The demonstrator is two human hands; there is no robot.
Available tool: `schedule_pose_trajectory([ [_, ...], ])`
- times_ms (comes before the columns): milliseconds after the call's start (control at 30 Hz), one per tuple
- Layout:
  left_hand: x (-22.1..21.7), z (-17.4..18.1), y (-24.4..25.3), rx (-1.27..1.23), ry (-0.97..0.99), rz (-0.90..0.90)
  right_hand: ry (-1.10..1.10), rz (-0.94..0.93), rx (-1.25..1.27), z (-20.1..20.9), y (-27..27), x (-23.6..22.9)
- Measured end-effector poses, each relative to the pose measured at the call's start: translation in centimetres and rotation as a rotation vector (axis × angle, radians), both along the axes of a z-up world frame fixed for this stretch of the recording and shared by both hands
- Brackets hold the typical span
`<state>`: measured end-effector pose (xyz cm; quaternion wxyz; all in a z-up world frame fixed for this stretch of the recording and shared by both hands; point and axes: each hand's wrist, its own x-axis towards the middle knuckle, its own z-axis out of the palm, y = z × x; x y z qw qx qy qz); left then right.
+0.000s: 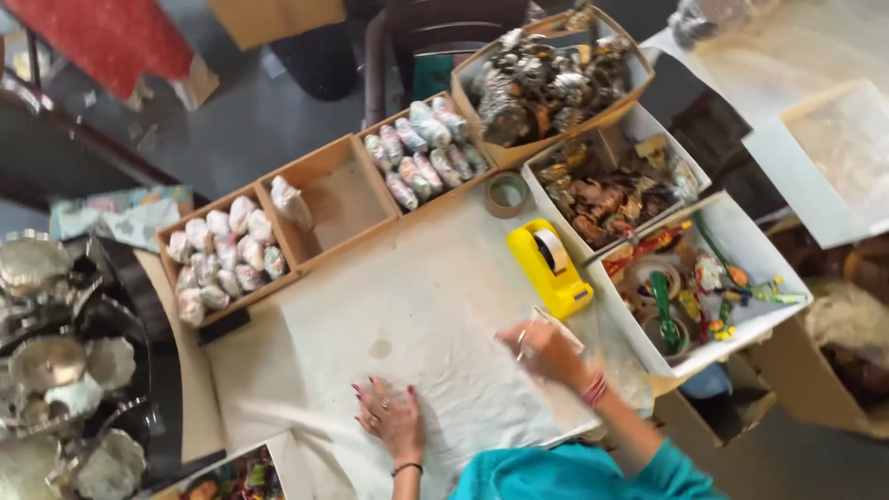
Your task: The person wipes a small silver-colored metal figurine with a white cloth. They rotate the figurine in their hands to clean different sides and crevices. The workspace is a table covered with a white cloth, surrounded by boxes containing various other decorative items.
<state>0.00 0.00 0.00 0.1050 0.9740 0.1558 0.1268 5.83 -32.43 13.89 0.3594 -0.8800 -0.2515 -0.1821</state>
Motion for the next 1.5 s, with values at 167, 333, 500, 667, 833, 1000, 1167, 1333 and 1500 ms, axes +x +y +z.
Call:
schedule_pose_trajectory([
  [167, -0.5, 2.2, -5.7, -0.083, -0.09, -0.333, 0.167, -0.223, 0.142, 4.9, -6.3, 6.4],
  [333, -1.2, 3.3, -10.3, -0.155, -0.099, -0.691, 0.338, -0.346, 0.443, 1.9, -12.6, 16.1],
  [500, -1.0, 2.5, -9.8, -0.179, -0.017, -0.851, 0.276, -0.586, 0.382, 3.0, -17.2, 25.5],
  [667, -0.6, 0.6, -9.7, -0.208, -0.056, -0.838, 0.116, -0.643, 0.223, 4.2, -17.6, 35.3],
  [833, -0.9, 0.3, -9.7, -0.197, -0.014, -0.828, 0.028, -0.507, 0.22, 4.9, -15.2, 41.6],
  [1000, -1.1, 1.6, -9.6, -0.236, 0.055, -0.821, 0.225, -0.555, 0.102, 6.1, -14.8, 41.8],
  [1167, -0.7, 2.5, -9.6, -0.25, 0.096, -0.813, 0.131, -0.583, 0.327, 7.0, -14.4, 37.6],
  [1333, -0.3, 3.1, -9.8, -0.245, 0.059, -0.817, -0.071, -0.452, 0.614, 10.3, -10.1, 26.1],
  [1500, -0.8, 3.5, -9.8, -0.248, 0.028, -0.82, 0.407, -0.102, 1.042, 1.7, -2.0, 14.2],
])
